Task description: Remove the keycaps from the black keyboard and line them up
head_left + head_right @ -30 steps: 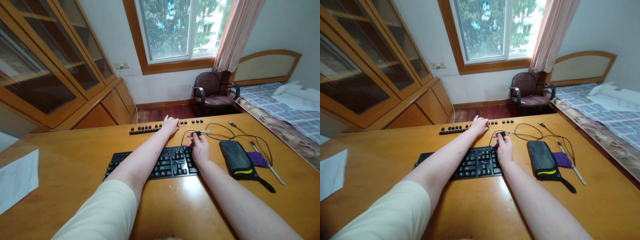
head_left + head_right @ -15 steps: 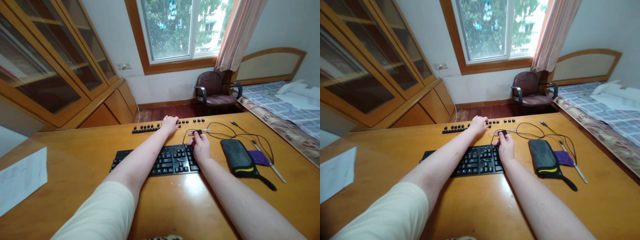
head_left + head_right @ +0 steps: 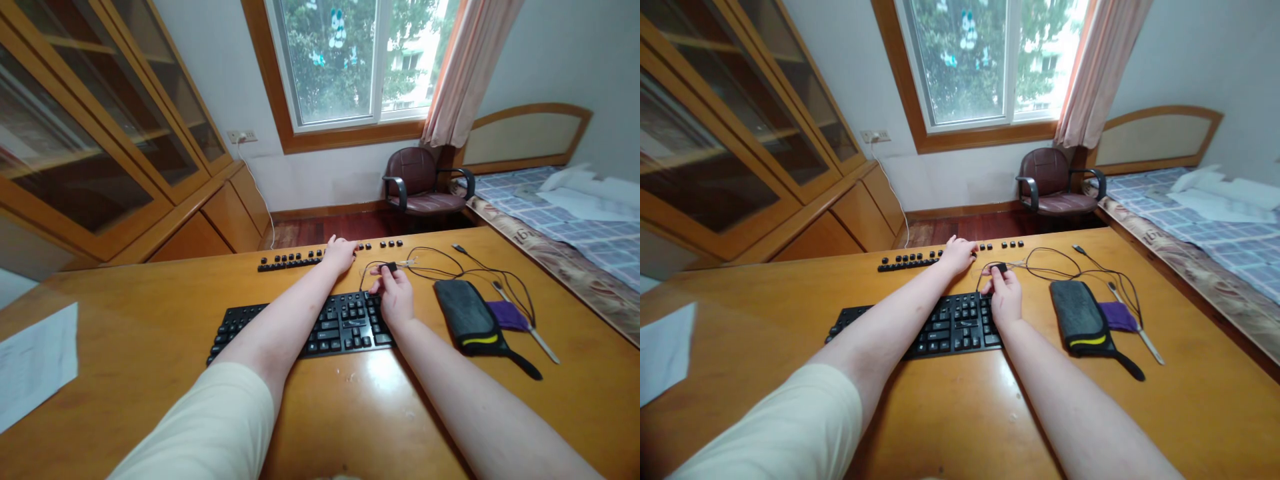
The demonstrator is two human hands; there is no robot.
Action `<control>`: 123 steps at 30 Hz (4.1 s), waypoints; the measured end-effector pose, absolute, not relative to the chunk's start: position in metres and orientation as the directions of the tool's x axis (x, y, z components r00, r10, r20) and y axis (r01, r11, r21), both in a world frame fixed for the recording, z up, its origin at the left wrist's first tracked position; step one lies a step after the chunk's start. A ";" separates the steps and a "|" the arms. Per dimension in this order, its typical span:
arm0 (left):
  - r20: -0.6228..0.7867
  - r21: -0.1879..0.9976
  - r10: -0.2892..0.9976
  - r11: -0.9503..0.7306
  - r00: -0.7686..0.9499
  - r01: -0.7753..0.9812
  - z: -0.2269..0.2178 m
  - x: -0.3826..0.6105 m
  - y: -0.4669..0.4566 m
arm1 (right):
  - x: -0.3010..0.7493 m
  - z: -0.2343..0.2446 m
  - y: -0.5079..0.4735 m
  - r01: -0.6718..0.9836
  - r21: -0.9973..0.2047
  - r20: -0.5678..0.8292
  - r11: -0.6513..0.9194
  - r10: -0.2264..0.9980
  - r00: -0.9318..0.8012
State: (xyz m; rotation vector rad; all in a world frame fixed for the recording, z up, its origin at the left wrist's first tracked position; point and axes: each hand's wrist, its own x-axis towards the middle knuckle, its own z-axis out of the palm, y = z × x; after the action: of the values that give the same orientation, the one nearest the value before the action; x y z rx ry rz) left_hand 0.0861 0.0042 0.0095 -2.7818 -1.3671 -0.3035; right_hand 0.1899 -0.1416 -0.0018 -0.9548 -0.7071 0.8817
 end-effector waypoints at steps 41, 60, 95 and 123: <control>0.206 0.007 0.799 -0.578 0.565 0.816 0.018 0.081 -0.004 | 0.189 -0.001 -0.142 -0.303 -0.904 0.127 0.301 0.867 0.482; 0.115 0.005 0.832 -0.547 0.543 0.837 0.018 0.089 0.003 | 0.189 0.000 -0.142 -0.299 -0.909 0.110 0.289 0.862 0.495; 0.191 0.334 0.824 -0.565 0.533 0.754 0.017 0.020 -0.146 | 0.191 0.011 -0.151 0.679 -0.616 0.334 0.399 0.913 -0.234; 0.094 0.344 0.877 -0.473 0.472 0.811 0.015 0.033 -0.142 | 0.187 0.005 -0.161 0.858 -0.302 0.320 0.415 0.892 -0.319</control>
State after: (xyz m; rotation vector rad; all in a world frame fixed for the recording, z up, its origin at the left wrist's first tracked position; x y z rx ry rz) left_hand 0.0331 -0.1422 0.0155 -2.9040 -1.7025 -0.4444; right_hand 0.1865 -0.1613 0.0055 -1.4902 -2.2400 0.1057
